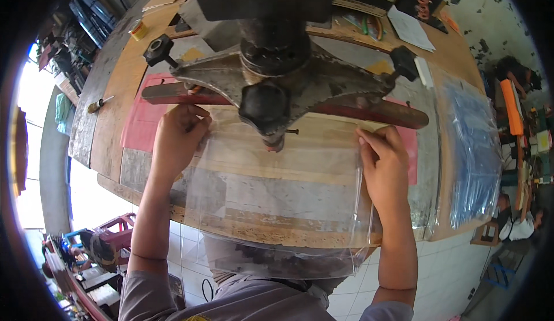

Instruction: The person places a plastic sheet onto a heat-sealing machine, aligns it, and presses the machine head down to seal the edges.

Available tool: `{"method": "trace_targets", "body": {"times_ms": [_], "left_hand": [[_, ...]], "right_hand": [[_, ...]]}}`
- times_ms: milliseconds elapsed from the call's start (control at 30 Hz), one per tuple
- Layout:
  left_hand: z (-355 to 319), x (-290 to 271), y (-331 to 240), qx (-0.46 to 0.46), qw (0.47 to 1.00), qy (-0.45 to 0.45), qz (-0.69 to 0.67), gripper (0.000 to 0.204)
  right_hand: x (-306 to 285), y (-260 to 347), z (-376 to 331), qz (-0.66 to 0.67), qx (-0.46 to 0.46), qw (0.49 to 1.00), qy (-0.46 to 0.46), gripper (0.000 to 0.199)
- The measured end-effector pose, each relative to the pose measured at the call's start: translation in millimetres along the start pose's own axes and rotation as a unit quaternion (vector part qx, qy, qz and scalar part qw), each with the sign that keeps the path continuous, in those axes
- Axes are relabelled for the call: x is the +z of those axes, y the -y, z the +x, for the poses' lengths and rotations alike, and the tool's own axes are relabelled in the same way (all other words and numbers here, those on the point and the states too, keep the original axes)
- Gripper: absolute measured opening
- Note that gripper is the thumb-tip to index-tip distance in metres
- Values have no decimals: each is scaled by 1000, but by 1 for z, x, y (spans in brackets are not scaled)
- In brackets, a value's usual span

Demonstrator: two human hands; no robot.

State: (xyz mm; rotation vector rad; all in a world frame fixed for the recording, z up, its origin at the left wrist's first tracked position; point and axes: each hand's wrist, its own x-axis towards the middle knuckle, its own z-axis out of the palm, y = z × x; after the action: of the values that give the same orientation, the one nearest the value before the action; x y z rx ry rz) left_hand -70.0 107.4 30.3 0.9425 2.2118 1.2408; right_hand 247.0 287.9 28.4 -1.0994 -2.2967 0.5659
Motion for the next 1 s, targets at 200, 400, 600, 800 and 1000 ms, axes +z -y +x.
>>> {"method": "trace_targets", "body": {"times_ms": [200,400,600,800,1000], "left_hand": [[-1,-2,1,-21,1000,-15,14,17],[0,0,4,-28,999,-31,30,20],[0,0,1,-21,998,-31,40,22],[0,2,7,-11,998,-48,35,22],[2,2,9,-28,998,-49,33,22]], "right_hand": [[3,3,3,-15,-24,1000,-6,25],[3,0,3,-19,-30,999,-15,23],[3,0,4,-13,-29,999,-14,23],[2,1,3,-9,-25,1000,-14,24],[2,4,2,-30,-4,1000,-8,26]]}}
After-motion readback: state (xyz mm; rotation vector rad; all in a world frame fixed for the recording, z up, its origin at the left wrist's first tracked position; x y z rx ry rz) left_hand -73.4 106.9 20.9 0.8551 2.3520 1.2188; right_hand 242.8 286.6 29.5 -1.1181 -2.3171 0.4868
